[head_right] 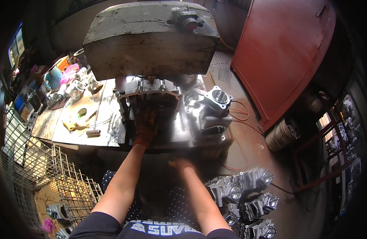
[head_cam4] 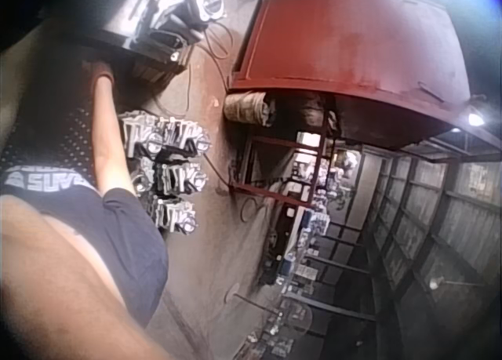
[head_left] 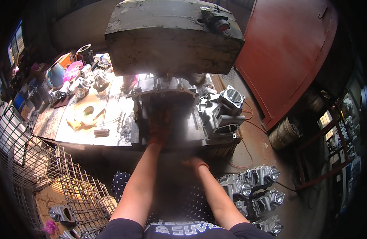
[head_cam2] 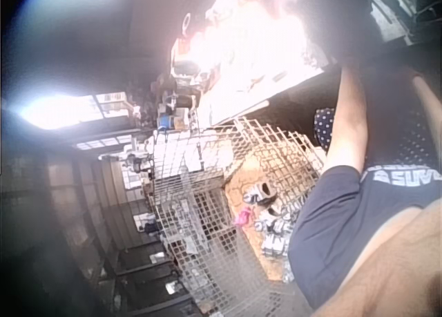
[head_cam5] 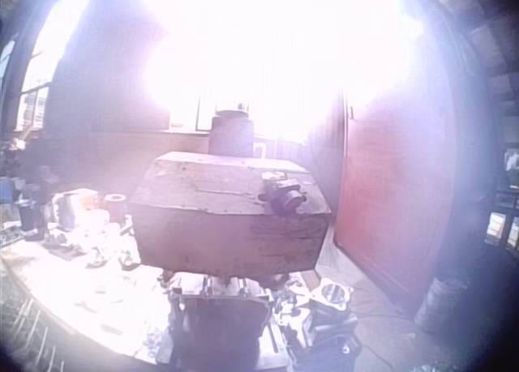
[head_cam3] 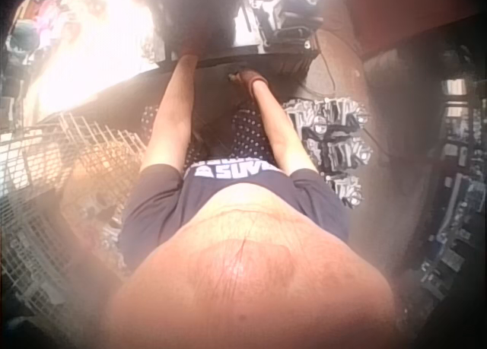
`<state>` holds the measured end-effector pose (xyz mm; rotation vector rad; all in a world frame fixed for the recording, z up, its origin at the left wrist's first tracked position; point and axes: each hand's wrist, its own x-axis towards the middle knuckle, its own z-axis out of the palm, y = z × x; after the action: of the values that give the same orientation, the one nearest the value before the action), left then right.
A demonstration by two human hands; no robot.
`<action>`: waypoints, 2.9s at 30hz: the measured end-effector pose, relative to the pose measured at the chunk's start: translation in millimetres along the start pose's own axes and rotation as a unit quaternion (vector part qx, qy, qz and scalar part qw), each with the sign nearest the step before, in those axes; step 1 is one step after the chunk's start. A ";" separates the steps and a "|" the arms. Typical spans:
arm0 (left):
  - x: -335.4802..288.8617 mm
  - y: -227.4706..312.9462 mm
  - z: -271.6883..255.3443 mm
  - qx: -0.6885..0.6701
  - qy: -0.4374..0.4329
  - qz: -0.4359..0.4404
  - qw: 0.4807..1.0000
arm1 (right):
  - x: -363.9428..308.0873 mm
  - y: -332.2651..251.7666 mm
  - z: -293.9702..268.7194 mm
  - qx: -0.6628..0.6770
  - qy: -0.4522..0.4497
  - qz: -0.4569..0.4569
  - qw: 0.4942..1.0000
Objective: The person cleans multiple metal engine-like castings by spraying them with air, then moves them one at a time to a station where they hold the casting under a machine and rotates it, before returning them to a wire cage.
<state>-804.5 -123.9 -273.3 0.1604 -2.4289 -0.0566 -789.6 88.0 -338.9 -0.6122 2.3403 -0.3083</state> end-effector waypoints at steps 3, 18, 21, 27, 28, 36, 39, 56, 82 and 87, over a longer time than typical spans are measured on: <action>0.0 -1.8 -0.3 -0.024 -0.004 0.003 1.000 | -4.6 -4.4 -3.8 -0.011 -0.006 0.006 1.000; 1.2 -0.2 -0.2 -0.011 -0.023 -0.006 1.000 | -2.3 -2.2 -2.0 -0.013 0.008 -0.001 1.000; 1.7 -0.7 0.4 -0.013 -0.018 -0.003 1.000 | -4.4 -3.6 -3.3 -0.005 0.008 0.005 1.000; 0.0 -6.1 9.2 0.009 0.020 0.025 0.999 | 1.4 1.9 2.8 0.026 0.001 0.009 1.000; -0.1 -6.3 9.3 0.008 0.020 0.024 0.999 | 1.4 1.9 2.8 0.031 -0.001 0.011 0.999; -0.4 0.4 5.2 0.027 -0.017 0.001 0.999 | 11.1 9.2 10.4 -0.003 0.022 0.003 1.000; -0.8 -0.8 3.3 0.021 -0.027 -0.009 0.999 | 7.5 2.6 5.7 -0.008 0.014 0.008 1.000; 1.0 1.4 -4.4 -0.032 -0.023 -0.022 0.999 | 9.3 4.9 7.2 0.035 -0.002 0.022 0.999; 2.8 4.5 -11.3 -0.045 -0.004 -0.015 0.999 | 2.3 -2.5 1.6 0.002 0.021 0.016 1.000; 2.8 3.0 -8.3 -0.056 0.037 -0.001 0.998 | 5.7 3.9 4.6 0.003 0.016 0.007 1.000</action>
<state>-801.5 -121.3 -264.9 0.1127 -2.3456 -0.1831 -791.6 88.2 -347.0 -0.5918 2.3727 -0.3199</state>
